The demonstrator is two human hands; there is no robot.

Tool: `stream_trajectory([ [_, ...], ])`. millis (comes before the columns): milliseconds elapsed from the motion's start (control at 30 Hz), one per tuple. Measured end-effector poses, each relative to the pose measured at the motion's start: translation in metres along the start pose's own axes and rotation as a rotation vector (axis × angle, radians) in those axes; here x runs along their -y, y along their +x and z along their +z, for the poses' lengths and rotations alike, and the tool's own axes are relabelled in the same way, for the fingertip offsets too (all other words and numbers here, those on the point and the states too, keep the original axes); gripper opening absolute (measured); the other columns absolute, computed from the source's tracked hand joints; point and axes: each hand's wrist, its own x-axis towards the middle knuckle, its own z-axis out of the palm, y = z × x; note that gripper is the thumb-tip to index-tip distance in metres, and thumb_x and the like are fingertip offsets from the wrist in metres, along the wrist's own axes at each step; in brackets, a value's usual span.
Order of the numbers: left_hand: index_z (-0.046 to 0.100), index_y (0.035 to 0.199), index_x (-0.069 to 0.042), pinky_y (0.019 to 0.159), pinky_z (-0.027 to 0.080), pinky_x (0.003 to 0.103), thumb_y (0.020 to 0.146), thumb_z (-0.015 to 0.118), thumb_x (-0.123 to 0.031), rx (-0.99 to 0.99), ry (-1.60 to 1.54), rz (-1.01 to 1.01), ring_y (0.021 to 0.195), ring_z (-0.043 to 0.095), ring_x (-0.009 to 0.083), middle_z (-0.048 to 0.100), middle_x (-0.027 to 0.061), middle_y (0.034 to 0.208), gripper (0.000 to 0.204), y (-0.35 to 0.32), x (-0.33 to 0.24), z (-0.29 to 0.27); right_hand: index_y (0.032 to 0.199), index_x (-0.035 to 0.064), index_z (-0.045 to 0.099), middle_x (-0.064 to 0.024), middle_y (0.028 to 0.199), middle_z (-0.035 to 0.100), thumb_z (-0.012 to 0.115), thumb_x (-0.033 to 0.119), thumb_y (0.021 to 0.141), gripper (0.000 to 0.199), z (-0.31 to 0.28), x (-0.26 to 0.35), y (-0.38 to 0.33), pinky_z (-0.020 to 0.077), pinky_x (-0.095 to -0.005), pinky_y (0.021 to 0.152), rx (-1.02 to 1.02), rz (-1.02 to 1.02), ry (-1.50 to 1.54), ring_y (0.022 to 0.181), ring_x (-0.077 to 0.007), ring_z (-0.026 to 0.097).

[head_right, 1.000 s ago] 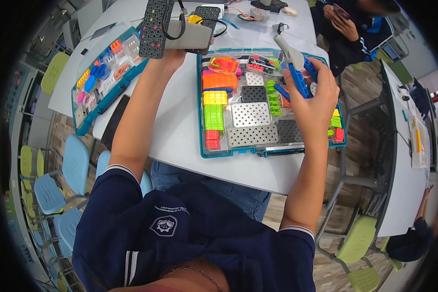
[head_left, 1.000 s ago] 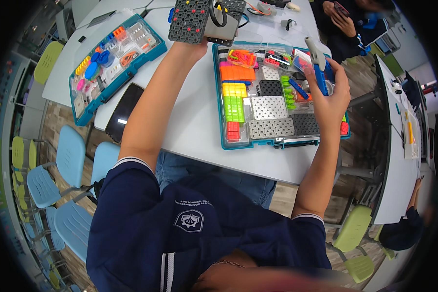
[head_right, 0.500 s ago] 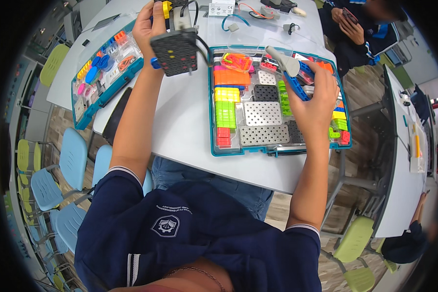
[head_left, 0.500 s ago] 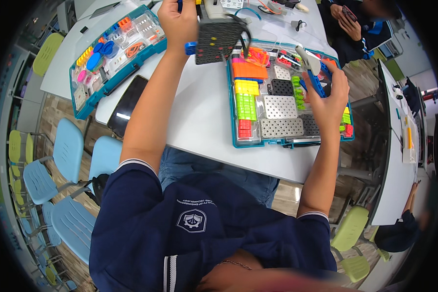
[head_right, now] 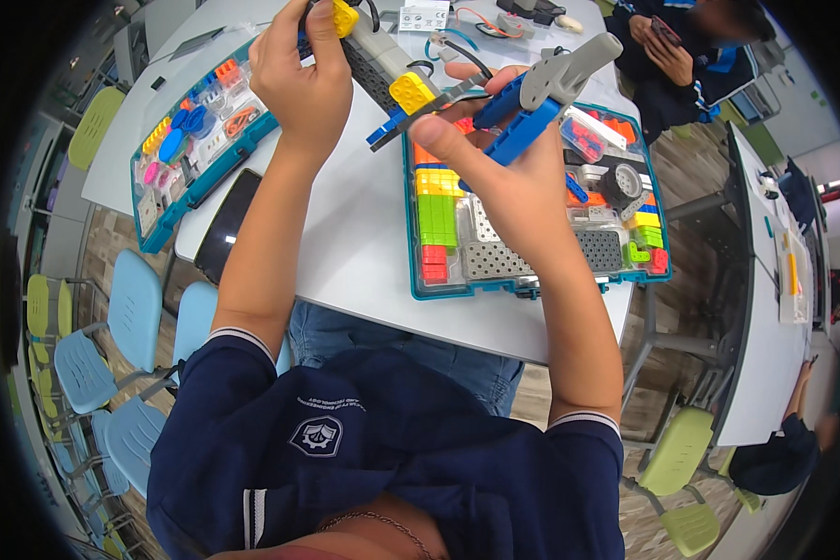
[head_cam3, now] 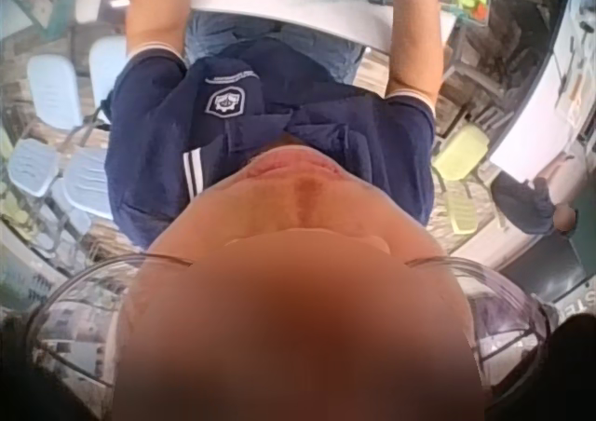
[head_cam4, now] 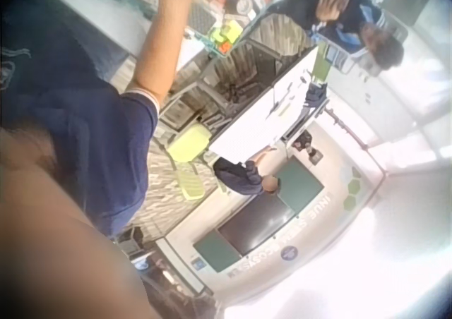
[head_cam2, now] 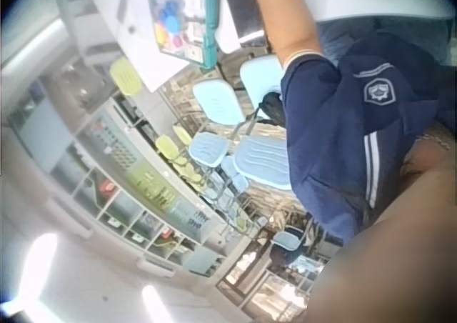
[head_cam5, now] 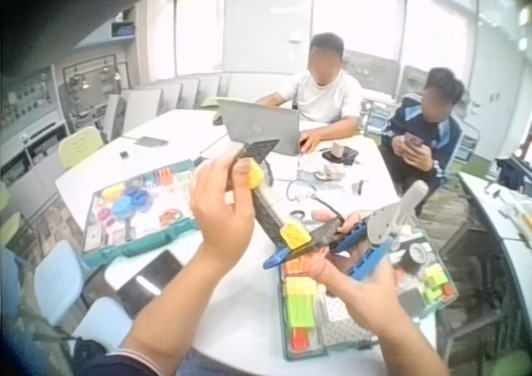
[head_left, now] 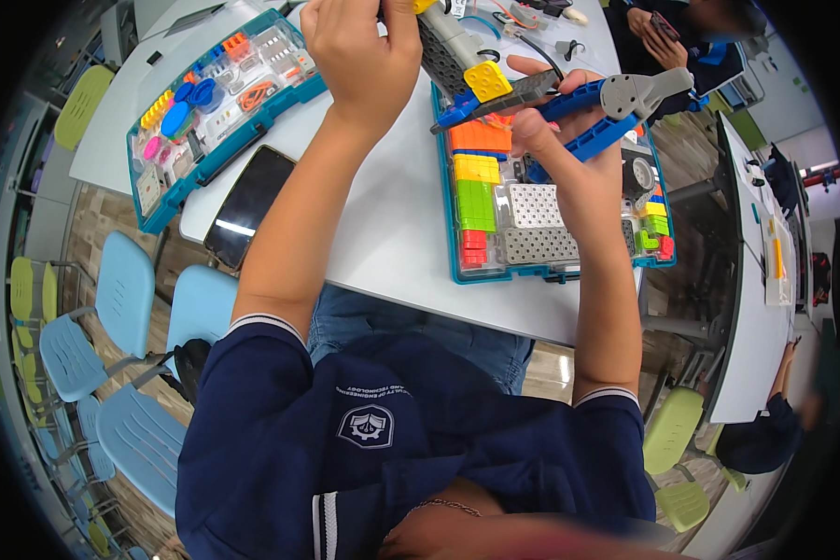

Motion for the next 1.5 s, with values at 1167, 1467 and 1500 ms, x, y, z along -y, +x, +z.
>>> stream_trajectory([
  [1167, 0.055, 0.117, -0.001, 0.09, 0.06, 0.039, 0.104, 0.053, -0.041, 0.54, -1.595, -1.214, 0.101, 0.071, 0.0251, 0.071, 0.0216, 0.111, 0.042, -0.038, -0.032, 0.011, 0.123, 0.0023, 0.052, -0.0171, 0.081, 0.068, 0.035, 0.06, 0.107, 0.062, -0.03, -0.019, 0.004, 0.046, -0.0287, 0.043, -0.047, 0.243, 0.092, 0.066, -0.0252, 0.067],
  [1467, 0.058, 0.116, -0.002, 0.085, 0.059, 0.038, 0.1, 0.057, -0.038, 0.44, -1.581, -1.153, 0.086, 0.071, 0.0218, 0.067, 0.0067, 0.086, 0.039, -0.036, 0.006, 0.021, 0.12, 0.0004, 0.058, -0.0099, 0.098, 0.068, 0.076, 0.034, 0.094, 0.046, -0.038, -0.022, 0.012, 0.0489, -0.0239, 0.057, -0.154, 0.003, -0.241, 0.064, -0.0131, 0.066],
  [1500, 0.058, 0.117, -0.001, 0.085, 0.059, 0.038, 0.099, 0.057, -0.039, 0.45, -1.532, -1.151, 0.086, 0.071, 0.0215, 0.067, 0.0064, 0.085, 0.041, -0.034, 0.012, 0.021, 0.122, 0.001, 0.059, -0.0081, 0.097, 0.067, 0.077, 0.032, 0.093, 0.047, -0.041, -0.022, 0.012, 0.049, -0.024, 0.057, -0.159, -0.018, -0.298, 0.065, -0.0124, 0.065],
])
